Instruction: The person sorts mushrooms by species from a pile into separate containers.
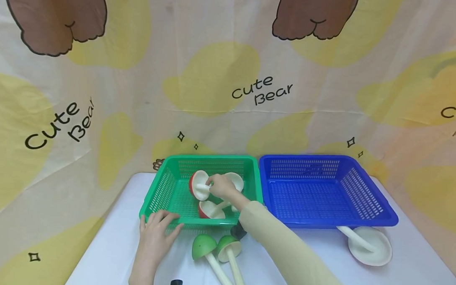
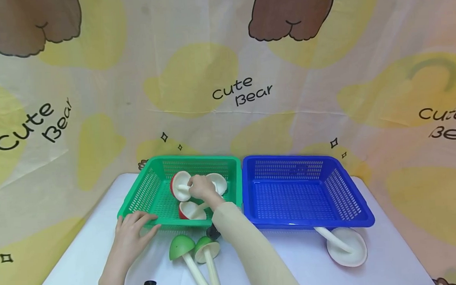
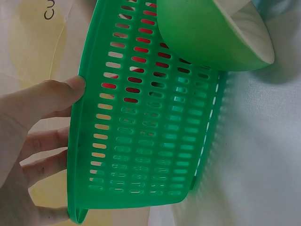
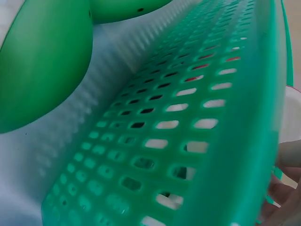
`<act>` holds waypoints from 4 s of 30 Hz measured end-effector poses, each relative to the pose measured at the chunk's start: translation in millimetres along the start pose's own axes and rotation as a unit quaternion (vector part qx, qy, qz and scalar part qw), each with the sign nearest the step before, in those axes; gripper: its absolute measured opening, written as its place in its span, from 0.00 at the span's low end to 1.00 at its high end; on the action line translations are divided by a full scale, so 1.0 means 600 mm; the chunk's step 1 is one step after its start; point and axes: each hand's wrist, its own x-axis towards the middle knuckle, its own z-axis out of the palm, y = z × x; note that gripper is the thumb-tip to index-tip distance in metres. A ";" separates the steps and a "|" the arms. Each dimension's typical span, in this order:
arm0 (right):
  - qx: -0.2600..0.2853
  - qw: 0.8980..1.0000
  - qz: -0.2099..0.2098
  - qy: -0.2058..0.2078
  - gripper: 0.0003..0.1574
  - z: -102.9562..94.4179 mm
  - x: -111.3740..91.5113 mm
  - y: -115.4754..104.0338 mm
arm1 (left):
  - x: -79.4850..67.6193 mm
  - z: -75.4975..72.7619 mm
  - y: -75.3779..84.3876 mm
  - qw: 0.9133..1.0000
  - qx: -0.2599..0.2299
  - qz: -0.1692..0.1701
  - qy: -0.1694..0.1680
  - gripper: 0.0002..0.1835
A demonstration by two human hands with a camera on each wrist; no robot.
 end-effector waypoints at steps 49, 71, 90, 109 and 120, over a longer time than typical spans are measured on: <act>0.017 0.994 -0.073 0.073 0.11 -0.125 -0.152 0.013 | 0.004 -0.006 0.005 1.000 -0.003 -0.016 -0.023 0.13; 0.024 0.976 -0.075 0.202 0.12 -0.128 -0.274 0.088 | 0.005 0.001 0.001 1.000 0.000 0.006 -0.003 0.14; 0.020 0.915 -0.125 0.383 0.18 -0.096 -0.348 0.186 | 0.005 0.005 -0.004 1.000 -0.007 0.000 -0.002 0.14; -0.047 0.892 -0.129 0.430 0.21 -0.131 -0.407 0.285 | 0.004 0.002 0.001 1.000 -0.010 0.009 0.003 0.14; -0.062 0.893 -0.077 0.440 0.20 -0.143 -0.441 0.341 | 0.004 0.003 0.000 1.000 -0.009 0.006 -0.001 0.14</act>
